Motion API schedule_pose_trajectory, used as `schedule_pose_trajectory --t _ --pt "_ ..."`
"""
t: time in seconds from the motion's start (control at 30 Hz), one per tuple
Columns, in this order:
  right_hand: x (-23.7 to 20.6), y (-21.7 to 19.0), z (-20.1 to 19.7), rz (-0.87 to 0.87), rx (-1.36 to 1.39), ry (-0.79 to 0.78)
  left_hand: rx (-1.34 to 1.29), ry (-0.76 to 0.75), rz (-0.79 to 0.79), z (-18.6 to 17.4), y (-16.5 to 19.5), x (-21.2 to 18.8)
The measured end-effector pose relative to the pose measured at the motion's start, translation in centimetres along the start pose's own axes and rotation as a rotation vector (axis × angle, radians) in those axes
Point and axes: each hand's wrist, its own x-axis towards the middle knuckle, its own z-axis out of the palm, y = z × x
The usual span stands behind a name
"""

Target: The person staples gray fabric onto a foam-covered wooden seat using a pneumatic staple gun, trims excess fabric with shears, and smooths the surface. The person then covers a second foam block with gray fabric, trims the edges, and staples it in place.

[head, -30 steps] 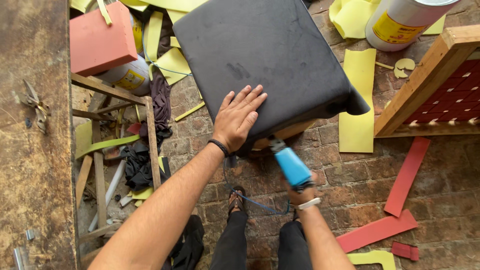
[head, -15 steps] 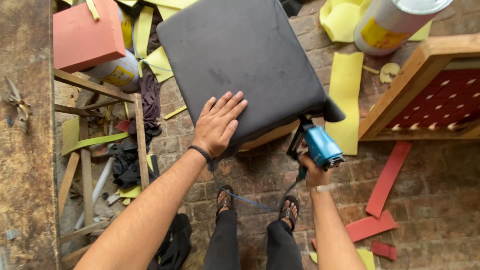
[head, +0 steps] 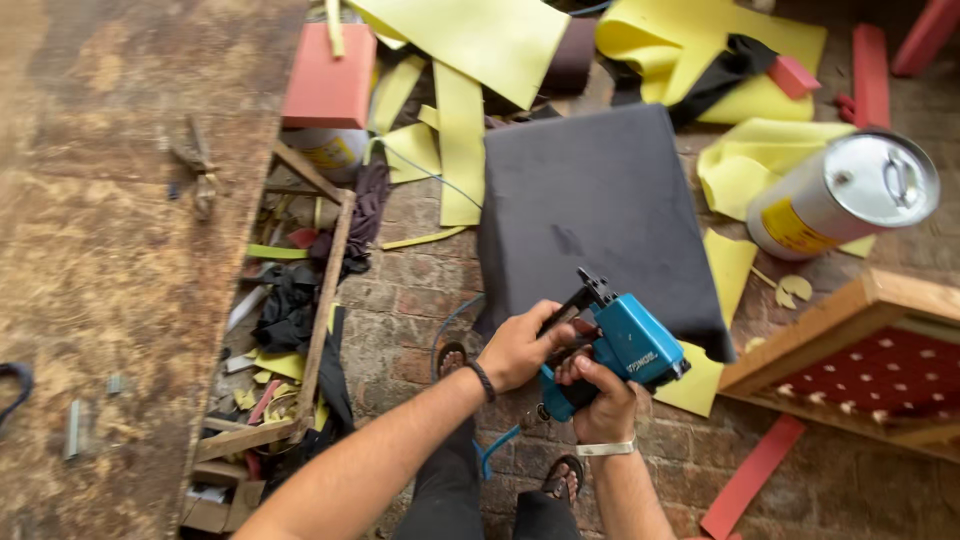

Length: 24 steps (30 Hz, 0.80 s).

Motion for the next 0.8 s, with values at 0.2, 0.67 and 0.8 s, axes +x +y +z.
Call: schedule_pose_trajectory --t 0.2,0.67,0.8 --pt "7.1 6.3 12.5 0.072 -0.863 -0.072 0.193 0.604 0.119 -18.6 -0.1 -1.4" --pt "8.1 8.8 3.0 0.170 -1.212 0.791 0.246 1.373 -1.087 -62.2 -22.6 -14.1" --pt "3.8 7.7 -0.1 0.014 -0.993 0.948 -0.281 1.564 -1.068 -62.5 -26.4 -15.9"
